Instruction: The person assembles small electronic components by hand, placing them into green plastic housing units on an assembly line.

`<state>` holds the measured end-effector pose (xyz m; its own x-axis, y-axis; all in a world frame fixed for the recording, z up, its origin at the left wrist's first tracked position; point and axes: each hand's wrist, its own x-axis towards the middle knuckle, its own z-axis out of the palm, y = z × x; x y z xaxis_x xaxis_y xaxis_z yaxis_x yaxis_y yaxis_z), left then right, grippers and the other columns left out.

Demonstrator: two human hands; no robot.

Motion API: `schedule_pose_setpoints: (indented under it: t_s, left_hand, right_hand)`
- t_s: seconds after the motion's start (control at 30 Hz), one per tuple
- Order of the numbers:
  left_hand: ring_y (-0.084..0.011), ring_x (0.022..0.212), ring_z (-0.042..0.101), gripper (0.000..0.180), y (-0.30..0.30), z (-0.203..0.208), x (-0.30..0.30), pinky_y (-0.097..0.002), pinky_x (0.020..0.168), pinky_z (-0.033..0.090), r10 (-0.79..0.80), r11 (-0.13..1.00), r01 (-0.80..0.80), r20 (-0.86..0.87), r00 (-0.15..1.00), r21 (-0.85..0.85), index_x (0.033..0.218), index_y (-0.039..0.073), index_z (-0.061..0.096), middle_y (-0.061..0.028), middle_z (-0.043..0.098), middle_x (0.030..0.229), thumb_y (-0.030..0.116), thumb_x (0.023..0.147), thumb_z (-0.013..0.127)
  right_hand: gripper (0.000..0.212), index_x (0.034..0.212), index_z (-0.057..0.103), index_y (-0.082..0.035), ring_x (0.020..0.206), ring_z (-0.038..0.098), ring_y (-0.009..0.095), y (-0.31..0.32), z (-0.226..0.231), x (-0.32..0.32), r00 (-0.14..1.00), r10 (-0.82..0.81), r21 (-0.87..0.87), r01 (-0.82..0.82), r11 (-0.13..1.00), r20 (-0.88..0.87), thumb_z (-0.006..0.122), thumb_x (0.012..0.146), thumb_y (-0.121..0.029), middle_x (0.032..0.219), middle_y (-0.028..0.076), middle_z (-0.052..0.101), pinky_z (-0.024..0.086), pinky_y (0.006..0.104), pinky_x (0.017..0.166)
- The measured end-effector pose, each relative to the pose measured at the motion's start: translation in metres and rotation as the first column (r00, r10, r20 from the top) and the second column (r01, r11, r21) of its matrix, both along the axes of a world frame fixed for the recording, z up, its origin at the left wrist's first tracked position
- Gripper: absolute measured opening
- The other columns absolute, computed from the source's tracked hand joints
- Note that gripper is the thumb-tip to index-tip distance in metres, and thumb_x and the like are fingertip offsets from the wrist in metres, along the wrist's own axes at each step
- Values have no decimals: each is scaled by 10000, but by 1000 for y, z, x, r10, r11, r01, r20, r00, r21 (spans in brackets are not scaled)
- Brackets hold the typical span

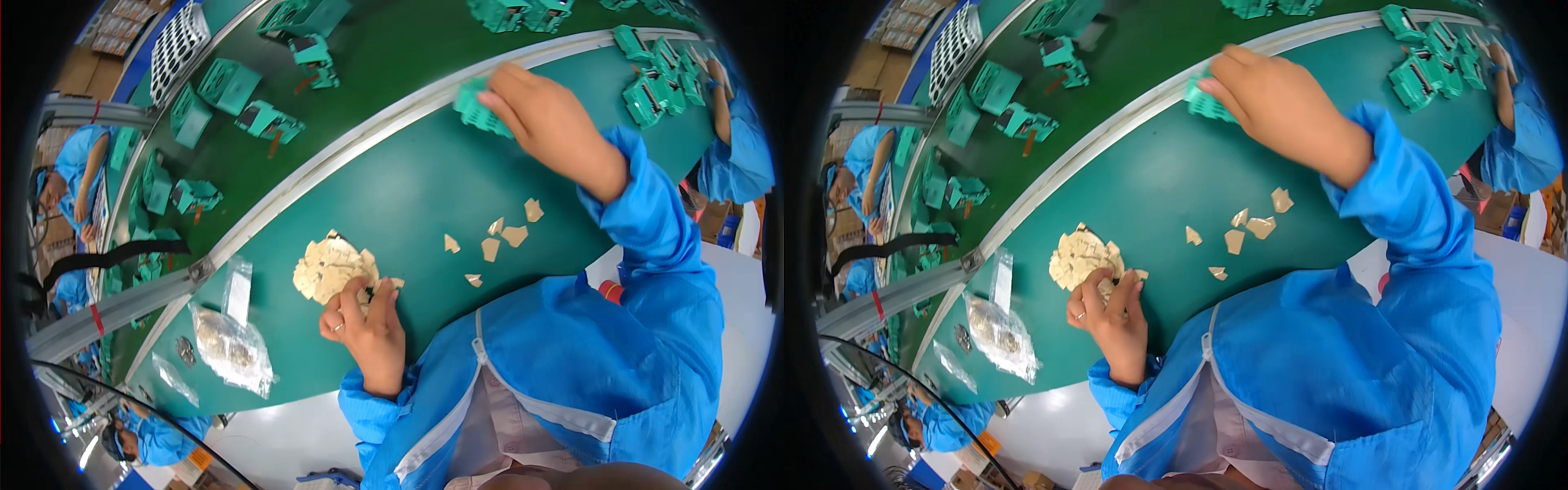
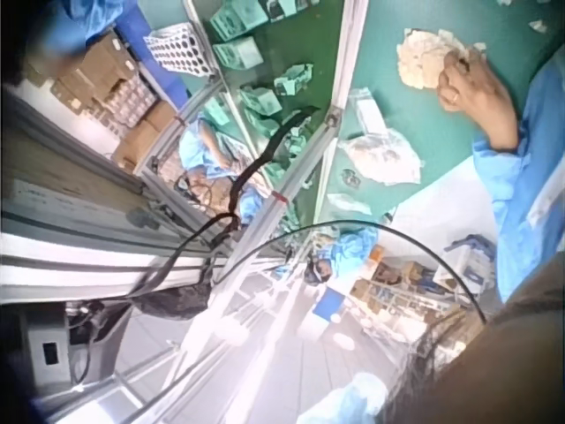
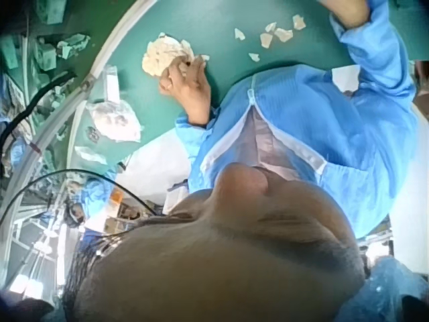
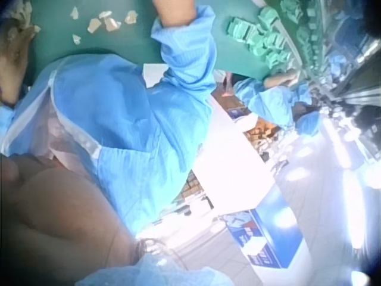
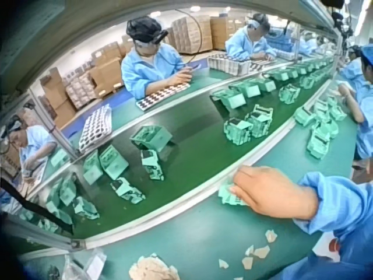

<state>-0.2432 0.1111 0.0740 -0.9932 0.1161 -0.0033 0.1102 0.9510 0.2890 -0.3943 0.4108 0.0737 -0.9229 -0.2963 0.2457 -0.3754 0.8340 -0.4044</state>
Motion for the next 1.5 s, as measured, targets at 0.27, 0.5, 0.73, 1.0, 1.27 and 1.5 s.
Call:
schedule_pose_setpoints:
  t_s: [0.27, 0.5, 0.73, 1.0, 1.27, 1.5]
  left_hand:
    - [-251, 1117, 480, 371, 0, 13, 4, -455, 987, 289, -163, 982, 173, 136, 977, -71, 1161, 168, 711, -2, 580, 1258, 132, 793, 733]
    - [-218, 1164, 479, 388, 6, 1, 29, -421, 976, 313, -412, 908, 416, 85, 907, -45, 1215, 119, 676, -15, 586, 1278, 65, 835, 619]
    - [-168, 1180, 497, 319, -16, 7, 84, -398, 1013, 305, -342, 936, 348, 96, 935, -59, 1201, 91, 680, -25, 615, 1278, 165, 891, 668]
    - [-139, 892, 606, 216, -44, 4, 111, -386, 996, 312, -451, 893, 444, -139, 882, -77, 1037, 100, 756, -2, 687, 1072, 91, 830, 695]
    - [-89, 874, 538, 225, 28, 16, 20, -384, 1018, 312, -387, 922, 293, -615, 687, -252, 986, 210, 793, 68, 576, 878, 199, 771, 725]
    - [-99, 909, 539, 254, 44, -2, 6, -406, 1010, 303, -379, 923, 343, -569, 730, -175, 1015, 200, 788, 58, 595, 946, 191, 766, 740]
  right_hand:
    - [212, 932, 563, -35, 891, 586, 309, 76, -22, 74, 964, -258, 472, 255, 844, -59, 667, 881, -212, 949, 116, 582, 475, 427, 764]
    - [246, 1029, 612, -59, 1032, 571, 320, 20, 2, 93, 992, -87, -32, 90, 995, 87, 701, 840, -189, 1091, 135, 587, 464, 432, 857]
    - [194, 999, 624, -52, 1003, 581, 268, -38, -5, 127, 918, 372, -264, -329, 907, 135, 673, 835, -145, 1055, 97, 595, 443, 386, 862]
    - [153, 985, 618, -53, 977, 585, 270, -47, -9, 137, 877, 421, -460, -283, 841, 230, 660, 857, -124, 1029, 93, 597, 460, 381, 841]
    - [215, 1157, 591, -14, 951, 582, 114, -64, 12, 133, 500, 615, -791, 423, 442, 610, 548, 1021, -174, 1031, 66, 627, 482, 278, 832]
    - [195, 1131, 592, 5, 890, 585, 82, -55, 10, 127, 526, 582, -782, 467, 413, 621, 546, 1023, -151, 981, 34, 633, 487, 255, 779]
